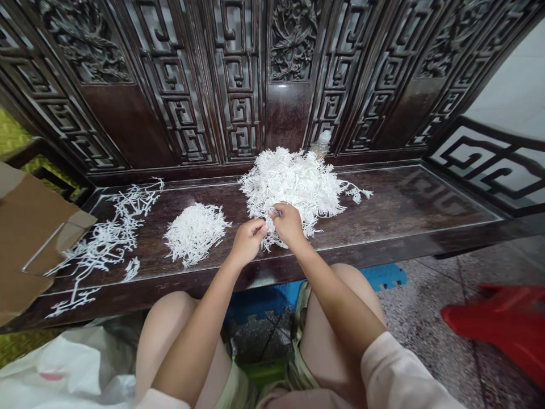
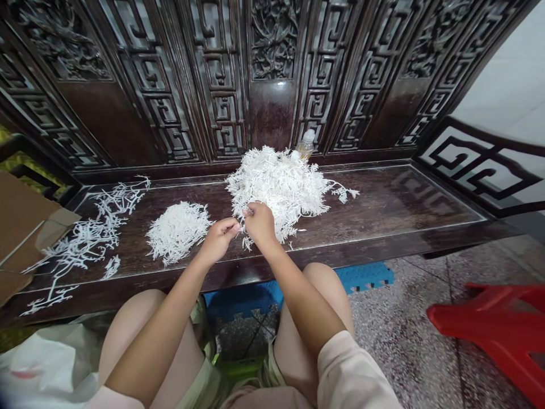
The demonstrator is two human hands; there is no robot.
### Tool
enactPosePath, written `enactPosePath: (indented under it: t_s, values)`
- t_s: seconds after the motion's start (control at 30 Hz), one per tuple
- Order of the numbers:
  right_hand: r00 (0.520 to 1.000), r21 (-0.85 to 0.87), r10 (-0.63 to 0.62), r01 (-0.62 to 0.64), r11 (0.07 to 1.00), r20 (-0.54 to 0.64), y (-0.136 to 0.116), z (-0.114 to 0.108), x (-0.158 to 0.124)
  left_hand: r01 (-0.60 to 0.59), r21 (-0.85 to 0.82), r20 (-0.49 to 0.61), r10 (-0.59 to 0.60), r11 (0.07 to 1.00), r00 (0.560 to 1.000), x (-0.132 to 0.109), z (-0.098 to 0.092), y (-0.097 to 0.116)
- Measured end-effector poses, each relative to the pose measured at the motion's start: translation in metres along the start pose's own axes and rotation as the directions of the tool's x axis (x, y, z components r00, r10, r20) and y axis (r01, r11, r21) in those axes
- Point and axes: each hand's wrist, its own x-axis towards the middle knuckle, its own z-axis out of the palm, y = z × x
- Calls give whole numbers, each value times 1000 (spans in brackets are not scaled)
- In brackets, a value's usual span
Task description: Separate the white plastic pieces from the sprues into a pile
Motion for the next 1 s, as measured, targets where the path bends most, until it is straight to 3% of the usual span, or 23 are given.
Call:
enactPosePath:
  t_s: [0.07, 0.17, 0.3, 0.43, 0.53, 0.63, 0.8, 0.87, 0.93, 1.0]
  values:
    - [995, -28, 41, -44, 999, -93, 9, -6, 8, -19, -96, 99, 28, 995, 995, -7, 1, 11]
    - [951, 47, 210, -205, 978, -226, 23, -22, 22, 15, -196, 225, 30, 981, 974, -14, -3, 20]
    - [983, 220, 171, -183, 958, 74, 25, -34, 21, 178, -323, 31, -178, 929, 984, -6, -19, 6]
    - [953, 286, 34, -124, 950, 300, 11, -27, 7, 362, -506, -33, -437, 783, 899, 1, -26, -3]
    - [941, 323, -49, -65, 944, 335, 5, -24, 3, 476, -604, 28, -579, 640, 815, 1, -20, -2]
    - [936, 325, -65, -55, 944, 347, 6, -25, 4, 547, -659, 122, -644, 516, 755, 2, -10, -4]
    - [933, 305, -58, -57, 951, 355, 7, -27, 5, 526, -808, 308, -573, 264, 759, 6, -2, -16]
    - [936, 294, -51, -58, 954, 349, 6, -27, 5, 505, -845, 331, -568, 177, 753, 7, -2, -20]
    - [936, 288, -48, -59, 956, 348, 5, -27, 4, 473, -861, 279, -607, 184, 744, 7, -3, -23]
    - [934, 284, -48, -59, 957, 353, 5, -27, 4, 446, -843, 180, -625, 300, 760, 7, -4, -22]
